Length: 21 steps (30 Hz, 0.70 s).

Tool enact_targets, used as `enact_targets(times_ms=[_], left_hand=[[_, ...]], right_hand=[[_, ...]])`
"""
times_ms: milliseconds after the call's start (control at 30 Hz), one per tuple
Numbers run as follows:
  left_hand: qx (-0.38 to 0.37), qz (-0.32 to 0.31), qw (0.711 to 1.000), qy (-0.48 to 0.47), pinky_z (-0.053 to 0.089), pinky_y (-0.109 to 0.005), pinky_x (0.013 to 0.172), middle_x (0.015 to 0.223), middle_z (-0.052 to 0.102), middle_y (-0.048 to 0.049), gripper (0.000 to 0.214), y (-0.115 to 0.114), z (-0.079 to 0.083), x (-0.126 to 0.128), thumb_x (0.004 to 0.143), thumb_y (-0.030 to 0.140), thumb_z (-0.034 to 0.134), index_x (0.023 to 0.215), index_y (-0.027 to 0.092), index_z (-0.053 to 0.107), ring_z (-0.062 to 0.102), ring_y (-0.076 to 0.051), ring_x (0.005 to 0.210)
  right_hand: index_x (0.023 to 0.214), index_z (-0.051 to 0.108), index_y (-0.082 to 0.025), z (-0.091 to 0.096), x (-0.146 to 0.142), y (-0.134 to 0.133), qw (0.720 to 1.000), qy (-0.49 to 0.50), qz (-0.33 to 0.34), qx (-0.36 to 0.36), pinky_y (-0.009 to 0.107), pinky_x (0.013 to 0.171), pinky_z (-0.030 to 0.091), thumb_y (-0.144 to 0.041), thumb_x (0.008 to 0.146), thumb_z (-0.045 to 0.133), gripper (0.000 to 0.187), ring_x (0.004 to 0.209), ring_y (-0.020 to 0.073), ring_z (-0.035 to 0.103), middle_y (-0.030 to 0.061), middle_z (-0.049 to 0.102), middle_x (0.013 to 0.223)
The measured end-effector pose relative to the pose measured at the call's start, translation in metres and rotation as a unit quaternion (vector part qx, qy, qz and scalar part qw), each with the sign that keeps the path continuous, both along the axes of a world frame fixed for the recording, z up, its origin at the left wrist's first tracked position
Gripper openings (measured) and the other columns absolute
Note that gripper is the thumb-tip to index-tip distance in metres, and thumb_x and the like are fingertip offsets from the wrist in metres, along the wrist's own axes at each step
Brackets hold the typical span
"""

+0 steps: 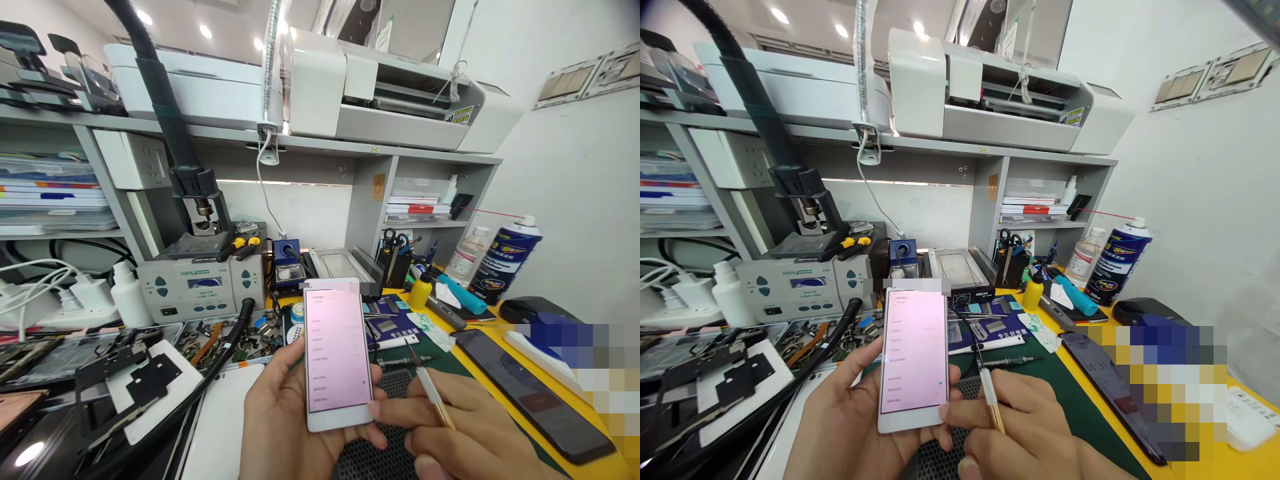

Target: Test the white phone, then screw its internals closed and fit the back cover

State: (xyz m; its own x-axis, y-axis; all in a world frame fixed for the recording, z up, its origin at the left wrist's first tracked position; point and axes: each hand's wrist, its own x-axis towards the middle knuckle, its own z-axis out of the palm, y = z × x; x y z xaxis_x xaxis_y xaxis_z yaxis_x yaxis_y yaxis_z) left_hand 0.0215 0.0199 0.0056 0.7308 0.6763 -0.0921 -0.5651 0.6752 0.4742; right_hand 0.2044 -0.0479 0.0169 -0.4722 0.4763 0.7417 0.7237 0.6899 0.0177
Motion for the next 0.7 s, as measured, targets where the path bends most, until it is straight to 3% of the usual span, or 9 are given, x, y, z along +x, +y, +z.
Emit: enact_targets(times_ms=[200,433,700], left_hand=[[0.009,-0.003,1.000,-0.003,0.049,-0.043,0.073,0.098,0.073,-0.0204,0.060,0.0001,-0.0010,-0.0004,0.098,0.050,0.034,0.101,0.006,0.075,0.067,-0.032,0.083],[0.014,-0.010,1.000,-0.020,0.049,-0.043,0.074,0.098,0.073,-0.0211,0.059,0.0012,-0.0038,-0.0005,0.098,0.051,0.036,0.102,0.006,0.075,0.067,-0.032,0.085],[-0.005,-0.012,0.999,-0.036,0.049,-0.038,0.069,0.097,0.073,-0.0213,0.060,0.0004,-0.0025,-0.0009,0.099,0.050,0.035,0.104,0.004,0.074,0.065,-0.027,0.081]], right_hand=[[0.079,0.064,-0.023,0.0039,0.0007,0.0022,0.999,-0.035,-0.001,-0.019,0.029,0.058,0.059,-0.012,0.091,0.056,0.018,0.064,0.0166,0.072,0.0011,0.083,0.091],[0.076,0.062,-0.023,0.0008,-0.0013,0.0056,1.000,-0.019,-0.007,0.009,0.027,0.054,0.057,-0.011,0.089,0.055,0.019,0.059,0.0163,0.070,0.0013,0.083,0.086],[0.077,0.065,-0.023,0.0046,-0.0005,0.0046,1.000,-0.030,0.001,-0.008,0.029,0.058,0.060,-0.011,0.090,0.055,0.020,0.065,0.0171,0.073,-0.0002,0.083,0.093]])
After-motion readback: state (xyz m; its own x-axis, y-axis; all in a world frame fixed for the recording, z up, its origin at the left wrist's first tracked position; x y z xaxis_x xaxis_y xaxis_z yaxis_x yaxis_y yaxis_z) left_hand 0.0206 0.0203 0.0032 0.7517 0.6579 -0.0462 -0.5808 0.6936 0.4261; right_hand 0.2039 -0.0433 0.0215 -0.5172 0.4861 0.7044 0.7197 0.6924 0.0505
